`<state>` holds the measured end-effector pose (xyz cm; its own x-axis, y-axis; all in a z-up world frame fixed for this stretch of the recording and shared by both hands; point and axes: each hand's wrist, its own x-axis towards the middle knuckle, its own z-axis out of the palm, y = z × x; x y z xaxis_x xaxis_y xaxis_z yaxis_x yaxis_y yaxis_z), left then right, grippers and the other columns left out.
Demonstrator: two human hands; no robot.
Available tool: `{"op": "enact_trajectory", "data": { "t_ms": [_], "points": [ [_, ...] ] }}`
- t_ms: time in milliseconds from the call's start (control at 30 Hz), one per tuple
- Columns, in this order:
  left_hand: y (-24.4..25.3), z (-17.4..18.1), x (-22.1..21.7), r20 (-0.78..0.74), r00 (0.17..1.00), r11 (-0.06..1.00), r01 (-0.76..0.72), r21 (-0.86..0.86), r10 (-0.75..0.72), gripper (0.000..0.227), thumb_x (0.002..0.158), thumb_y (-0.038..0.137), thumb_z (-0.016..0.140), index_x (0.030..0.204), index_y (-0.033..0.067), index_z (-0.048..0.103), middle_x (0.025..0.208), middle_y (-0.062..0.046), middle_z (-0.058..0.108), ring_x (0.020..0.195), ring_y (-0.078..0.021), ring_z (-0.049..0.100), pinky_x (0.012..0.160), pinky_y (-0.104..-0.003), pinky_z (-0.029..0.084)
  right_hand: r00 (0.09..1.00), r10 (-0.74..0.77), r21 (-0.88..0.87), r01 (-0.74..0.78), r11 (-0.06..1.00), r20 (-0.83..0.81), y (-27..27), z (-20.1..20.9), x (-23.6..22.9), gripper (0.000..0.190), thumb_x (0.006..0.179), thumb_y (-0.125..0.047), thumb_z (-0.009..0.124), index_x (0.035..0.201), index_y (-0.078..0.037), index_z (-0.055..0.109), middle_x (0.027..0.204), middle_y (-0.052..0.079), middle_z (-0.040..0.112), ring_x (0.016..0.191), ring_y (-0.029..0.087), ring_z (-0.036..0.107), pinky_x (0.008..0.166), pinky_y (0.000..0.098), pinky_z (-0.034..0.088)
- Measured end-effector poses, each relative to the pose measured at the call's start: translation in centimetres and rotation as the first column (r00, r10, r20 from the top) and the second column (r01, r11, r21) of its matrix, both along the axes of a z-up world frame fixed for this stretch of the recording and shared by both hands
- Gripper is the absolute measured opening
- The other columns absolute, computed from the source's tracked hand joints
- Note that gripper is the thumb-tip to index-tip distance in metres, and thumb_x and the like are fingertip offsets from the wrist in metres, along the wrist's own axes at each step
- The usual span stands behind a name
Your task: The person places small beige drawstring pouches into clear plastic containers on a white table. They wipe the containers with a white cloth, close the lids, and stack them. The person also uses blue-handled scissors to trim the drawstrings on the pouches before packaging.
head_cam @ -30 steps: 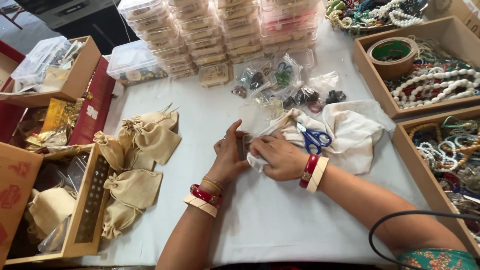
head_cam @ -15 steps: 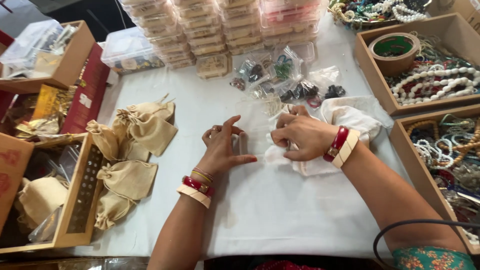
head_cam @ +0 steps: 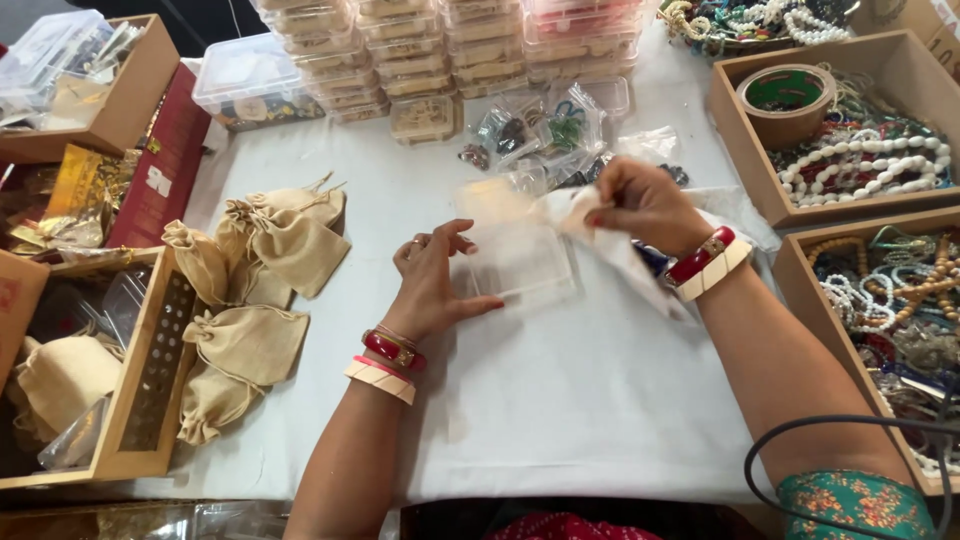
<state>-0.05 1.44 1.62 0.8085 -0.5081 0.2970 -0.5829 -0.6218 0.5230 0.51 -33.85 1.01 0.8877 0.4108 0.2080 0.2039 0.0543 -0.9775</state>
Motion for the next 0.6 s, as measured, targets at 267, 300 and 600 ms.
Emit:
{"op": "enact_trajectory", "data": {
  "t_ms": [267,300,600],
  "points": [
    [-0.9,-1.5,-0.5,-0.229,0.942,0.97,0.238,-0.055,-0.245,0.102,0.059,0.05,0.096,0.135,0.0124,0.041,0.116,-0.005,0.062,0.116,-0.0216,0.055,0.111,-0.045,0.022,0.884,-0.065,-0.19,0.171,0.967,0.464,7.1,1.5,-2.5,0.023,0.092,0.0,0.072,0.113,-0.008,0.065,0.11,0.008,0.071,0.105,0.019,0.069,0.095,0.0336,0.058],
    [-1.0,-1.6,-0.4,-0.25,0.945,0.977,0.208,-0.035,-0.21,0.096,0.058,0.052,0.096,0.127,0.013,0.044,0.113,-0.005,0.06,0.113,-0.0209,0.056,0.11,-0.043,0.025,0.783,0.086,-0.501,0.306,0.81,0.616,8.4,2.1,-3.0,0.03,0.09,-0.005,0.072,0.12,-0.008,0.068,0.112,0.011,0.073,0.107,0.024,0.069,0.098,0.0381,0.055],
    [-1.4,-1.7,-0.4,-0.227,0.956,0.978,0.202,0.045,-0.187,0.084,0.064,0.056,0.092,0.119,0.0136,0.044,0.11,-0.006,0.059,0.11,-0.0229,0.056,0.11,-0.042,0.023,0.815,0.204,-0.787,0.408,0.463,0.542,9.5,0.1,-2.9,0.053,0.097,-0.043,0.054,0.139,-0.013,0.06,0.153,0.007,0.052,0.138,0.028,0.046,0.111,0.0468,0.03]
  ]
}}
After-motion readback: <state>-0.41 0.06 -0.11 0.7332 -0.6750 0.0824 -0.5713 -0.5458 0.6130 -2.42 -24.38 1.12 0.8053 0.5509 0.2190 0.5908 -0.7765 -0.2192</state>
